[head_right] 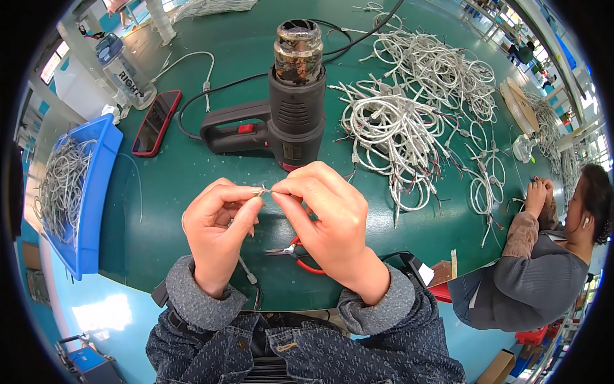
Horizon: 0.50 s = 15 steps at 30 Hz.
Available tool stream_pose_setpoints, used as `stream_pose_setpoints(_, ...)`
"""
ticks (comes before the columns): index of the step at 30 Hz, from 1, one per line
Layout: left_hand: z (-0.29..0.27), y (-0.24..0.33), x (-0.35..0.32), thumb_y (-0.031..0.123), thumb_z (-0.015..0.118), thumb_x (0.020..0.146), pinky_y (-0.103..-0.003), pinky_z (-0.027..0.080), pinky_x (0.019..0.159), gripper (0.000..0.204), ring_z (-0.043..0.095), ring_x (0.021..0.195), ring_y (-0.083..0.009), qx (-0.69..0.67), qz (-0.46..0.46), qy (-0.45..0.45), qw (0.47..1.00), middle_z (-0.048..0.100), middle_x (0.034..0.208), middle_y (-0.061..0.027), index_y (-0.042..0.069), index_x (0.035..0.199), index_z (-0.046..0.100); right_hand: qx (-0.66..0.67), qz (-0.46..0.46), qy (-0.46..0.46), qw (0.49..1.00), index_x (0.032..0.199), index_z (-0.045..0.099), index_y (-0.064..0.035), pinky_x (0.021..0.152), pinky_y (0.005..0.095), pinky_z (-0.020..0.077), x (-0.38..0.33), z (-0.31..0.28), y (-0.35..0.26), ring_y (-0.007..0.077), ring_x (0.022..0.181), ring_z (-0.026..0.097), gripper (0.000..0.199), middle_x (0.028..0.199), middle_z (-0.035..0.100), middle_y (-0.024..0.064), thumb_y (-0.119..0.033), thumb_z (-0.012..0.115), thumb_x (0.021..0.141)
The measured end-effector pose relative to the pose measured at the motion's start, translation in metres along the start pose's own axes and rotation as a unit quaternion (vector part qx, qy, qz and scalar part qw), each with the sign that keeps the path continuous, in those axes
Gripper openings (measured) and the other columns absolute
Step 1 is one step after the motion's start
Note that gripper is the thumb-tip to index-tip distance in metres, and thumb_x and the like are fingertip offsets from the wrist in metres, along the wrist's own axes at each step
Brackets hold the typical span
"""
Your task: The person slides a plastic sleeve over a wire, twists the wire ends together, and heats the connection over a heat gun. They then trim the excess wire with shears and slide the sleeve back over the joint.
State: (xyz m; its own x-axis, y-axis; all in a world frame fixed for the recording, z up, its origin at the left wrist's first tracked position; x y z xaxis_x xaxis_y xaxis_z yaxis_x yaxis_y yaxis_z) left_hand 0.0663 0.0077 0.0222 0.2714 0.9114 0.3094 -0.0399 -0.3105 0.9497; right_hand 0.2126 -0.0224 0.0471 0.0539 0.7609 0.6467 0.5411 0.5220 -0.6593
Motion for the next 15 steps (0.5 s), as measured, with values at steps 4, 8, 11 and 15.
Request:
stream_pose_setpoints(4, -0.0003, -0.0007, 0.0006, -0.008, 0.060, 0.080, -0.017, 0.045, 0.051, 0.011, 0.055, 0.063, -0.0077, 0.006, 0.004, -0.001, 1.000, 0.056, 0.083, -0.0065, -0.006, 0.091, 0.062, 0.004, 0.014, -0.003, 1.000, 0.081, 0.064, 0.0026, 0.051, 0.0230, 0.0415, 0.0007, 0.0015, 0.0004, 0.0132, 0.060, 0.055, 0.015, 0.076, 0.060, 0.0094, 0.010, 0.068, 0.068)
stream_pose_setpoints(8, 0.0009, -0.0003, 0.0008, -0.007, 0.062, 0.079, -0.018, 0.046, 0.052, 0.012, 0.056, 0.063, -0.0084, 0.012, 0.005, 0.003, 1.000, 0.057, 0.080, -0.0064, -0.004, 0.091, 0.063, -0.007, 0.011, -0.002, 1.000, 0.081, 0.064, 0.0025, 0.050, 0.0230, 0.0413, 0.0012, 0.0008, 0.0007, 0.0132, 0.060, 0.055, 0.016, 0.076, 0.060, 0.0093, 0.010, 0.068, 0.068)
stream_pose_setpoints(11, 0.0004, -0.0009, 0.0011, -0.005, 0.065, 0.077, -0.019, 0.048, 0.056, 0.013, 0.059, 0.063, -0.0094, 0.021, 0.000, 0.016, 1.000, 0.058, 0.076, -0.0063, -0.002, 0.090, 0.065, -0.021, -0.002, -0.003, 1.000, 0.081, 0.064, 0.0025, 0.049, 0.0231, 0.0413, 0.0007, 0.0011, 0.0007, 0.0135, 0.060, 0.055, 0.016, 0.076, 0.060, 0.0092, 0.010, 0.068, 0.068)
stream_pose_setpoints(15, -0.0008, 0.0036, 0.0016, -0.005, 0.066, 0.076, -0.020, 0.046, 0.052, 0.013, 0.057, 0.060, -0.0100, 0.095, 0.057, 0.024, 0.993, 0.058, 0.073, -0.0060, -0.001, 0.089, 0.065, -0.057, -0.023, -0.005, 0.998, 0.081, 0.064, 0.0024, 0.047, 0.0233, 0.0422, 0.0000, 0.0023, -0.0003, 0.0146, 0.060, 0.056, 0.017, 0.076, 0.060, 0.0093, 0.011, 0.068, 0.067)
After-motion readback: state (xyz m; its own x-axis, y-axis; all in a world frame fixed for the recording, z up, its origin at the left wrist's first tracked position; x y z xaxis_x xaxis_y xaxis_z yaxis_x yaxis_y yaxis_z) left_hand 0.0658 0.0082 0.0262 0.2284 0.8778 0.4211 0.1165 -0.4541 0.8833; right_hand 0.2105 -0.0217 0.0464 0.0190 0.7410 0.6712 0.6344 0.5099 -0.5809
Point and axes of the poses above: each hand's wrist, its own x-axis towards the middle knuckle, its own z-axis out of the palm, y = z × x, the point moved 4 cm from there along x, towards the middle knuckle
